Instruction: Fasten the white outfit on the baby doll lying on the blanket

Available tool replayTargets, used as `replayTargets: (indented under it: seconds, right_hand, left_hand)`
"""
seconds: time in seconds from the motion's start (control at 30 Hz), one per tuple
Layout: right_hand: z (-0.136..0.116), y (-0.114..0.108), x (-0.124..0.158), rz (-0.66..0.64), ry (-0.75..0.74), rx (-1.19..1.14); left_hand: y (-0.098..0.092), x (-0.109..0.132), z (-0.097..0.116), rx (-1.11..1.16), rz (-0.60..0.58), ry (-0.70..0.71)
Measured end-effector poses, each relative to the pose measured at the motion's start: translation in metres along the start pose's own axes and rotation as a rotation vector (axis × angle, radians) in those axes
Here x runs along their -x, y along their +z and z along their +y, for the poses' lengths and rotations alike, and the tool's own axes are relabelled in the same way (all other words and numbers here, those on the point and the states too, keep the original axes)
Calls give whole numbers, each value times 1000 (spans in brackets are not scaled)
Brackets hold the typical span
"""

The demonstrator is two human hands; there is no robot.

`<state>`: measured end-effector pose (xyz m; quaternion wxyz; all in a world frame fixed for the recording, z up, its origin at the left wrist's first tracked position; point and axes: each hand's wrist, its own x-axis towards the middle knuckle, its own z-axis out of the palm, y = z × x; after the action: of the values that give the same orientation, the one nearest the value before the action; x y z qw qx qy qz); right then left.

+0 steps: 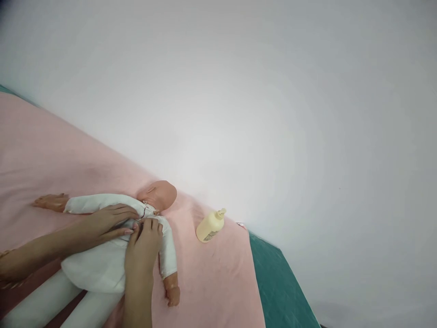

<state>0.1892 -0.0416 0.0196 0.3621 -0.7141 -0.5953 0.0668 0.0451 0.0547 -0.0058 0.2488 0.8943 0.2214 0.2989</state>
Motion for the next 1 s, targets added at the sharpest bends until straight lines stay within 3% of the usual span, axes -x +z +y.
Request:
replayTargets:
  seconds: [0.17, 0.4, 0.67, 1.0]
  right_hand:
    - [4, 4, -1, -5, -9, -9]
    - [6, 6, 2, 104, -71, -138]
    - [5, 5, 1, 1, -17, -75]
    - [13, 8, 0, 61, -103, -87]
  left_hand:
    - [4, -1, -6, -19, -26, 9]
    - [12, -1, -10, -117, 185, 65]
    - [16, -1, -18, -155, 111, 38]
    - [19, 0, -11, -145, 181, 9]
